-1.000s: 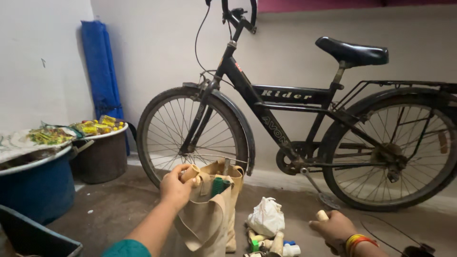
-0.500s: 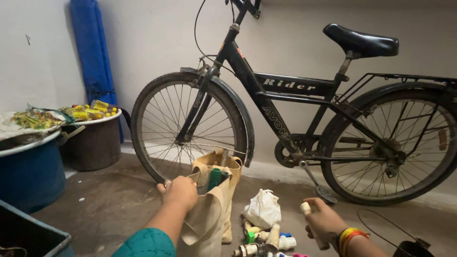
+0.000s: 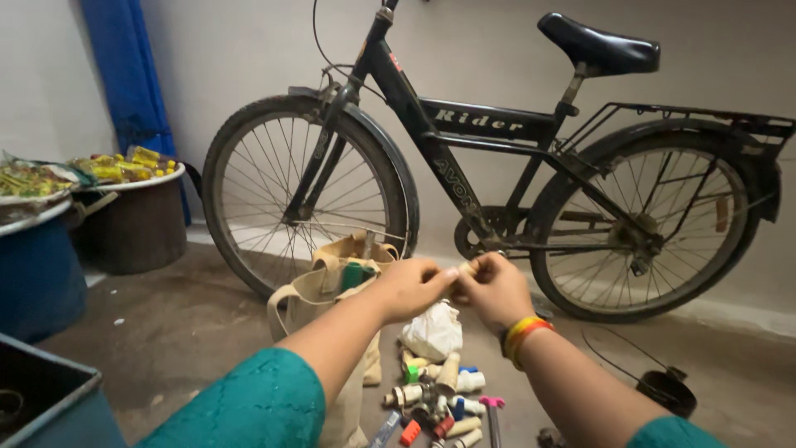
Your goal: The person picks up and connects various small plastic and metal plumbing components by hand, including pipes, valves, and joints, while organizing them on the floor and in a canvas bag.
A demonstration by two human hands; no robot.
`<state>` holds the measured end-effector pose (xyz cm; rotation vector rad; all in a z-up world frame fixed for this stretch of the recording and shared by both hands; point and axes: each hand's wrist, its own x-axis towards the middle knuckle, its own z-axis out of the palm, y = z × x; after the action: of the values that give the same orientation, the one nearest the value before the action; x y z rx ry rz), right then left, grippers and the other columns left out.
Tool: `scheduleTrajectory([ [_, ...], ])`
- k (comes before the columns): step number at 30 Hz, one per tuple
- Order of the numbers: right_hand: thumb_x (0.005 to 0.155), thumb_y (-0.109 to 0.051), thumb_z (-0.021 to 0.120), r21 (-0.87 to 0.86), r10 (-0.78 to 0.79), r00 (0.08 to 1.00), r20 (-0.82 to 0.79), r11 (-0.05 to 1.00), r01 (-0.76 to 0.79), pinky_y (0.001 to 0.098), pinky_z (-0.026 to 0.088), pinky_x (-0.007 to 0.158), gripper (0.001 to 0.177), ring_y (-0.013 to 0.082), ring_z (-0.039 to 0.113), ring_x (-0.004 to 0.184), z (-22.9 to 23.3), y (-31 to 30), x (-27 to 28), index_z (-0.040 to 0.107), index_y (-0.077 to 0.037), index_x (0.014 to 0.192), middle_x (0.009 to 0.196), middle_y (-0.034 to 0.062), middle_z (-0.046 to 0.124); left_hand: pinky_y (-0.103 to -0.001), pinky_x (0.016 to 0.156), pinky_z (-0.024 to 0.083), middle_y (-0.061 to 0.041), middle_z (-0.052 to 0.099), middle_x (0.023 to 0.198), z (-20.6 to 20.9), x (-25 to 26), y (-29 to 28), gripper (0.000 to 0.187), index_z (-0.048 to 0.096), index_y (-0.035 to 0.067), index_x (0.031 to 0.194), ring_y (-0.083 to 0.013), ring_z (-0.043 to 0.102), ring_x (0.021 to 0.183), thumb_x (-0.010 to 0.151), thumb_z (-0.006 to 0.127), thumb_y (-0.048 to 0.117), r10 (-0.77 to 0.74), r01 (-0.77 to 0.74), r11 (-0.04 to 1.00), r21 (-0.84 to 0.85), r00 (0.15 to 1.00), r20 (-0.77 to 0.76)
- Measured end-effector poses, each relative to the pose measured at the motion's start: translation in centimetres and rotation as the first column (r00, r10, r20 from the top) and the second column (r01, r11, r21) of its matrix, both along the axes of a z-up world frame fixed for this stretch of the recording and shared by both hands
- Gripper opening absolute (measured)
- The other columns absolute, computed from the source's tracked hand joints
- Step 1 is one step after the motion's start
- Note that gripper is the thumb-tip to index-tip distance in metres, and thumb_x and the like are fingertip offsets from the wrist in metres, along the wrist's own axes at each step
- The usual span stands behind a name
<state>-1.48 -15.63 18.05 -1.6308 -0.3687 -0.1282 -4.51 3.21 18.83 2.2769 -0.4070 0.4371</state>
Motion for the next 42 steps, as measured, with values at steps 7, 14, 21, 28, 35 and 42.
scheduleTrajectory([
  [7,0.096,-0.035,0.066,0.036,0.015,0.978,-0.209,0.999,-0.007,0.0327,0.062,0.064,0.043,0.0194,0.072,0.069,3.8,0.2,-3.4,0.072,0.008,0.099,0.087,0.0136,0.075,-0.033,0.068,0.055,-0.008,0.072,0.066,1.5,-0.6,1.6,0.065,0.08,0.007,0.087,-0.0173,0.07,0.064,0.094,0.048,0.064,0.028,-0.036,0.999,-0.031,0.972,-0.232],
  [14,0.095,-0.035,0.066,-0.393,0.343,0.936,-0.075,0.853,-0.344,0.0272,0.056,0.066,0.034,0.0079,0.066,0.076,4.4,-0.3,-4.6,0.076,-0.005,0.107,0.09,0.0007,0.075,-0.039,0.06,0.049,-0.009,0.065,0.062,2.8,-2.7,2.6,0.078,0.075,-0.001,0.077,-0.0213,0.061,0.056,0.101,0.042,0.066,0.047,-0.094,0.992,-0.085,0.894,-0.445],
  [21,0.098,-0.036,0.062,-0.223,0.011,0.999,-0.053,0.975,-0.023,0.0252,0.056,0.063,0.038,0.008,0.068,0.07,3.3,-0.8,-1.2,0.078,-0.001,0.101,0.084,0.0046,0.076,-0.043,0.072,0.054,-0.013,0.072,0.09,3.6,-5.4,-0.6,0.036,0.067,0.009,0.119,-0.0324,0.069,0.081,0.099,0.051,0.035,-0.12,0.059,0.978,0.2,0.943,0.309],
  [28,0.099,-0.037,0.066,0.16,0.061,0.93,-0.364,0.987,-0.002,0.0279,0.044,0.05,0.033,0.0113,0.049,0.055,3.1,-0.2,-2.7,0.067,-0.006,0.091,0.07,-0.0005,0.055,-0.052,0.071,0.054,-0.013,0.071,0.101,4.8,-6.2,-1.6,0.034,0.058,0.014,0.124,-0.0398,0.069,0.083,0.098,0.055,0.035,0.002,-0.176,0.809,0.561,0.955,0.297],
  [35,0.096,-0.036,0.063,0.127,0.348,0.889,-0.299,0.937,-0.324,0.0255,0.046,0.057,0.021,0.0075,0.05,0.059,4.5,-1.8,-4.2,0.07,-0.016,0.099,0.069,-0.0052,0.054,-0.042,0.063,0.053,-0.016,0.069,0.07,4.8,-4.2,0.3,0.052,0.071,0.006,0.08,-0.0324,0.067,0.066,0.1,0.057,0.052,-0.044,0.014,0.967,0.254,0.993,0.112],
  [42,0.093,-0.038,0.066,-0.25,0.206,0.966,-0.158,0.938,-0.241,0.026,0.056,0.069,0.032,0.0079,0.067,0.074,5.1,-2.4,-3.4,0.078,-0.012,0.107,0.09,-0.0014,0.077,-0.028,0.052,0.048,-0.004,0.063,0.07,5.0,-3.8,0.6,0.052,0.066,0.008,0.094,-0.0119,0.06,0.054,0.102,0.052,0.057,-0.315,0.143,0.931,-0.336,0.781,-0.539],
])
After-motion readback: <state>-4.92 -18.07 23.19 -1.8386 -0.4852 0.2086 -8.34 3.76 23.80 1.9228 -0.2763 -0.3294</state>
